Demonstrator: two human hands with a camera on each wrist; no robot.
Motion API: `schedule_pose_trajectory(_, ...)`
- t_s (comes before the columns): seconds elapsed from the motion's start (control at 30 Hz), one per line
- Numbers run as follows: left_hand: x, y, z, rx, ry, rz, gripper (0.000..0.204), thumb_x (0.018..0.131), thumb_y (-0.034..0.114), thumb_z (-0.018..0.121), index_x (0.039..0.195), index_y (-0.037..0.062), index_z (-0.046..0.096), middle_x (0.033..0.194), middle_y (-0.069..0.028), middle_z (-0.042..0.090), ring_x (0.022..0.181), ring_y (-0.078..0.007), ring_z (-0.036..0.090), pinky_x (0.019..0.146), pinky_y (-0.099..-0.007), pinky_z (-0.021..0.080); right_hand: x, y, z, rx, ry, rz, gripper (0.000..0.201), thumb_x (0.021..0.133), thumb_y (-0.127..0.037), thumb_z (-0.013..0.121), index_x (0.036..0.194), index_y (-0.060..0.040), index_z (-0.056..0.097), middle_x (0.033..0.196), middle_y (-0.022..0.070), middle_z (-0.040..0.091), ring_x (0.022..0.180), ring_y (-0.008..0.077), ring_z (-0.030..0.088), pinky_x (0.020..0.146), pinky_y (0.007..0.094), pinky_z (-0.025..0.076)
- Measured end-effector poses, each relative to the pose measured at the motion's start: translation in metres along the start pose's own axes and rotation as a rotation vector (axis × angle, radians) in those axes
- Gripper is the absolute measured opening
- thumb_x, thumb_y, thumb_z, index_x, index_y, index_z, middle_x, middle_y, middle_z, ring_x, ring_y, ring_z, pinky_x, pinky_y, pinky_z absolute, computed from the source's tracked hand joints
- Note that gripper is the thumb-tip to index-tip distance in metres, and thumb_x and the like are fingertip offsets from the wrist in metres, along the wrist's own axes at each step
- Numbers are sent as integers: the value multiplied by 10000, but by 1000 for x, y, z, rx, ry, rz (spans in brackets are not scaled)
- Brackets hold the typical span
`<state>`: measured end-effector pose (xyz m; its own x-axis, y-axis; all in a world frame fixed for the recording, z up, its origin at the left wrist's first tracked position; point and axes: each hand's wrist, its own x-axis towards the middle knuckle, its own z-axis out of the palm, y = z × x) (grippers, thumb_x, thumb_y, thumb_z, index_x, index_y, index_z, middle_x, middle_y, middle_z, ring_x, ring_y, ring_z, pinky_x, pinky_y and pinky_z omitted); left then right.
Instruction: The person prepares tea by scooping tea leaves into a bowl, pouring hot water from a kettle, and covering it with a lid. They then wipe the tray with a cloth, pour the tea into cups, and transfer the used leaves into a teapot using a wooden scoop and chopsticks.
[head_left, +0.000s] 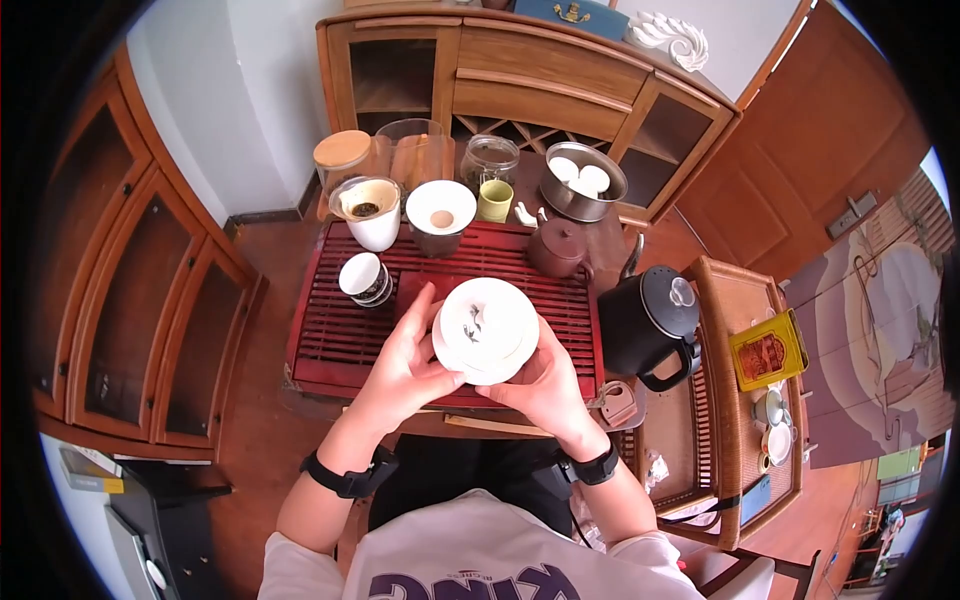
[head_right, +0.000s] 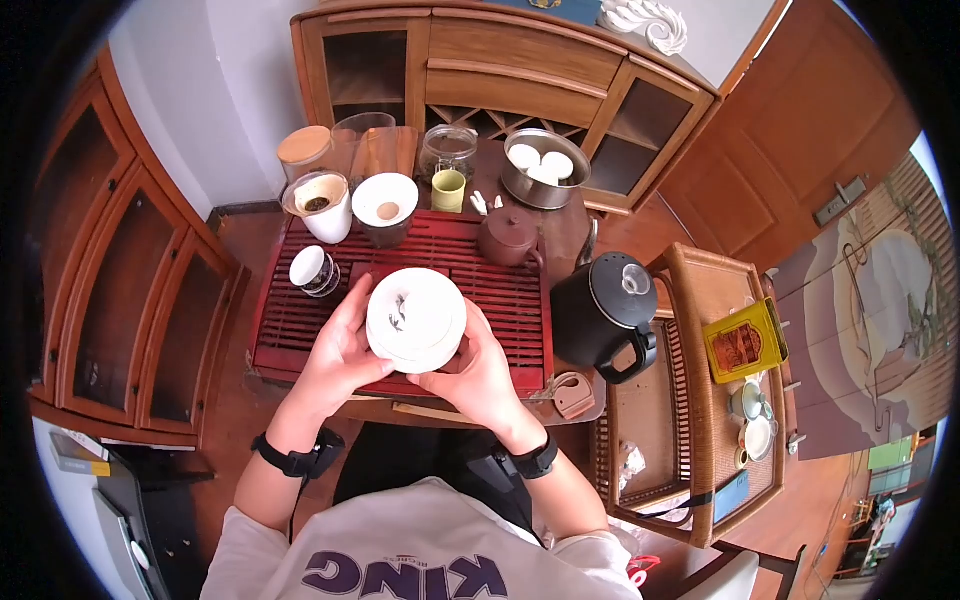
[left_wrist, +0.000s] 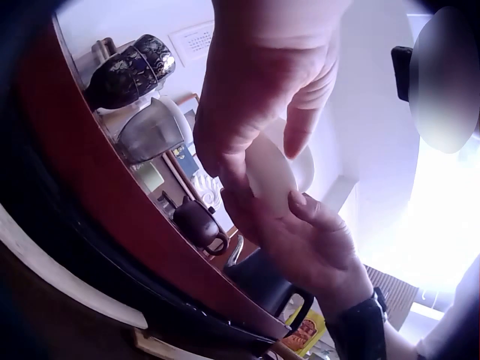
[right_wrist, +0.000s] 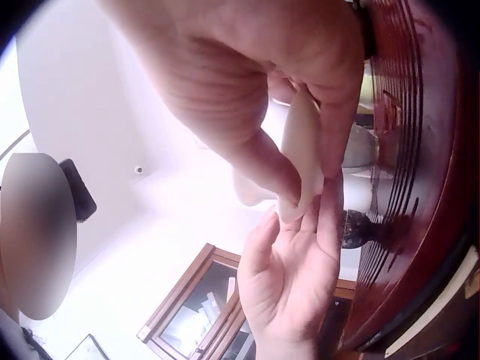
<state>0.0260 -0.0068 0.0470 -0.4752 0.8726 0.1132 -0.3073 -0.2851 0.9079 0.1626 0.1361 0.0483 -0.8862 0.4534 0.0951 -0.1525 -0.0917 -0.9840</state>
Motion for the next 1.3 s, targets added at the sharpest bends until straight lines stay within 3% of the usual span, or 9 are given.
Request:
schedule_pose_trajectory(0.27, 4, 10, 6, -278, 9, -115, 657, 905, -83, 492, 1519, -8, 271, 1480, -134, 425, 1388, -230, 412, 1131, -387, 381, 3, -5, 1, -30, 4, 8, 882, 710, 156, 753, 1465, -47, 345, 1378, 60, 491, 1286, 198, 506, 1039, 368, 505)
schedule_pose_trajectory(0.37, 4, 10, 7, -235, 54, -121, 625, 915, -75, 481, 1506, -7, 290, 1449, -130, 460, 1350, -228, 462, 1108, -388, 411, 4, -6, 1, 31, -18, 39, 880, 687, 157, 751, 1454, -39, 368, 1450, 58, 342, 1356, 232, 433, 1059, 360, 508)
schedule_pose_trajectory(0.43, 3, 9, 9, -235, 131, -124, 625, 895, -91, 483, 1493, 4, 326, 1349, -127, 541, 1220, -201, 575, 987, -343, 518, 4, -8, 0, 61, -53, 48, 894, 704, 196, 685, 1488, -39, 325, 1462, 67, 352, 1371, 233, 419, 1063, 368, 496)
schedule_pose_trajectory(0.67, -4, 8, 11, -178, 153, -103, 611, 902, -110, 453, 1489, -12, 313, 1373, -132, 526, 1207, -183, 572, 947, -311, 517, 1, -19, -8, 99, -150, 35, 799, 802, 177, 476, 1538, -33, 247, 1499, 111, 395, 1388, 231, 409, 1072, 400, 457)
schedule_pose_trajectory(0.77, -4, 14, 15, -148, 161, -97, 620, 897, -119, 453, 1491, -13, 310, 1376, -138, 524, 1216, -189, 569, 957, -318, 516, 2, -23, -10, 388, -96, 183, 698, 863, 110, 411, 1531, -17, 258, 1494, 127, 412, 1376, 235, 425, 1100, 422, 429)
schedule_pose_trajectory(0.87, -4, 16, 20, -187, 160, -124, 625, 893, -128, 448, 1492, -17, 308, 1377, -139, 524, 1241, -195, 554, 988, -327, 499, 6, -20, -18, 396, -40, 246, 530, 946, 15, 406, 1474, 10, 361, 1407, 133, 508, 1277, 234, 535, 1004, 397, 521)
schedule_pose_trajectory(0.93, -3, 16, 22, -195, 205, -101, 621, 887, -117, 478, 1483, -2, 351, 1249, -93, 592, 970, -77, 602, 752, -209, 504, 9, -26, -19, 92, -74, 344, 375, 1001, -71, 455, 1359, 31, 493, 1205, 120, 636, 1038, 175, 664, 808, 320, 608)
schedule_pose_trajectory(1.03, -2, 13, 18, -156, 211, -101, 616, 890, -113, 476, 1483, -5, 349, 1230, -84, 597, 973, -80, 607, 763, -212, 511, 14, -29, -30, -19, -115, 367, 298, 1016, -134, 515, 1253, 38, 569, 1008, 80, 685, 803, 107, 682, 646, 242, 609)
schedule_pose_trajectory(1.3, 12, 11, 6, -101, 98, -24, 637, 932, -53, 518, 1516, 13, 271, 1431, -136, 467, 1291, -213, 502, 1016, -350, 484, 44, -59, -36, -192, -127, 424, 257, 980, -106, 584, 1179, 53, 618, 944, 77, 706, 723, 98, 676, 659, 236, 600)
